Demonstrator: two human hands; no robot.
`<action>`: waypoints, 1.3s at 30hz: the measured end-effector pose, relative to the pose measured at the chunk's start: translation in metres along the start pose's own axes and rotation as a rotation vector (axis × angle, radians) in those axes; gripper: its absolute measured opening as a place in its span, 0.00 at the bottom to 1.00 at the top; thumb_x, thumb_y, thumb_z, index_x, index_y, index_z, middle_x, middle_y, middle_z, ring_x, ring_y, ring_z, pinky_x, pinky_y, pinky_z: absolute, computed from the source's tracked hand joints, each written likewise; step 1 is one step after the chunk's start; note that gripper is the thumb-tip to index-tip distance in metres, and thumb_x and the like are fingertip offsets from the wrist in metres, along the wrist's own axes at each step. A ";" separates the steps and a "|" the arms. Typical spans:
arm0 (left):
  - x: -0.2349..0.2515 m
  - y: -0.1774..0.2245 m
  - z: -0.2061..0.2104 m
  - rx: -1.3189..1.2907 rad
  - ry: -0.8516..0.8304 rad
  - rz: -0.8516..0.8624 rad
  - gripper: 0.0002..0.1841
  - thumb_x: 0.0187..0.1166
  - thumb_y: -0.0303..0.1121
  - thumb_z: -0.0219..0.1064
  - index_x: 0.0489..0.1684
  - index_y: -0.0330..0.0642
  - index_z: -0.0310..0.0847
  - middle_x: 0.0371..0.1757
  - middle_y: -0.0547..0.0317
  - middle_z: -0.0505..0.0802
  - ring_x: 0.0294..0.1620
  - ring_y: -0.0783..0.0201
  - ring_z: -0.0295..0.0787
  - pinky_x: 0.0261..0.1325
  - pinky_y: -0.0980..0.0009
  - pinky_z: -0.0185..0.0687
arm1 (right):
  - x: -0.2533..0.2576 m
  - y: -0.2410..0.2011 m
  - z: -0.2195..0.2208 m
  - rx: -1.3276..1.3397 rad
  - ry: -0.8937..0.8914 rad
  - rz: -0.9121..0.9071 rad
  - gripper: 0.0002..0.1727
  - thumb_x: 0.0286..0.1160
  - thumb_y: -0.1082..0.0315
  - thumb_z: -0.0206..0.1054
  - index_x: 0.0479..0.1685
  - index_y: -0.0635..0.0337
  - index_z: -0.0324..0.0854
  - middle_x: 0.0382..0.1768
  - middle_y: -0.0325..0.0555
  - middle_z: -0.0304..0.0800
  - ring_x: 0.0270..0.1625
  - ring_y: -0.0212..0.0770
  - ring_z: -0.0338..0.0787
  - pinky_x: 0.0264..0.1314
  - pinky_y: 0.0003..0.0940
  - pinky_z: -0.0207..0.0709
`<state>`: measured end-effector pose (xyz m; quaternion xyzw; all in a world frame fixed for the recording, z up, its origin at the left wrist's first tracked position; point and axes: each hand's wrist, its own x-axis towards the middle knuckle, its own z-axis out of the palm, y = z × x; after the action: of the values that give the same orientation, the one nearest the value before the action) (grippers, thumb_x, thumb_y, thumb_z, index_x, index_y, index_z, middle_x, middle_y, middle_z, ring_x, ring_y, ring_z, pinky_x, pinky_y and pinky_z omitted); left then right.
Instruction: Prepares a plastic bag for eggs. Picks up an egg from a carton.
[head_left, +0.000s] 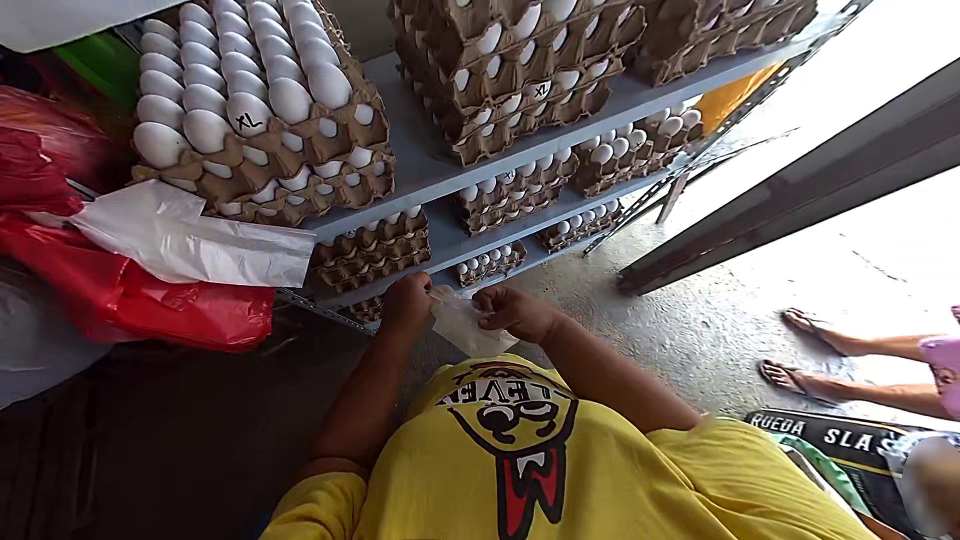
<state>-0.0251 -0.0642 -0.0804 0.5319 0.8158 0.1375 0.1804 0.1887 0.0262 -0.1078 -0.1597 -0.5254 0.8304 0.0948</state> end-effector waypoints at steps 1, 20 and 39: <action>0.003 0.000 -0.001 0.000 -0.010 -0.015 0.08 0.80 0.35 0.70 0.40 0.39 0.89 0.36 0.44 0.93 0.42 0.43 0.92 0.48 0.40 0.85 | -0.001 0.001 -0.002 -0.082 0.014 0.039 0.12 0.62 0.78 0.73 0.26 0.52 0.75 0.29 0.34 0.84 0.35 0.29 0.84 0.44 0.30 0.82; 0.044 0.075 0.033 -1.293 -0.373 -0.053 0.05 0.78 0.19 0.68 0.46 0.33 0.80 0.32 0.55 0.92 0.31 0.66 0.89 0.37 0.69 0.89 | -0.058 0.020 -0.024 -0.050 0.329 0.034 0.09 0.71 0.74 0.72 0.47 0.59 0.81 0.38 0.37 0.90 0.41 0.30 0.89 0.51 0.33 0.84; 0.079 0.141 0.060 -0.479 -0.325 0.280 0.15 0.75 0.27 0.72 0.58 0.34 0.86 0.47 0.49 0.94 0.45 0.60 0.92 0.53 0.62 0.89 | -0.127 0.020 -0.056 0.187 0.755 -0.365 0.15 0.79 0.73 0.62 0.22 0.48 0.71 0.21 0.30 0.81 0.25 0.25 0.80 0.33 0.25 0.78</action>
<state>0.0875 0.0662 -0.0867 0.5966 0.6396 0.2622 0.4076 0.3279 0.0233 -0.1272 -0.3473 -0.3958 0.7275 0.4398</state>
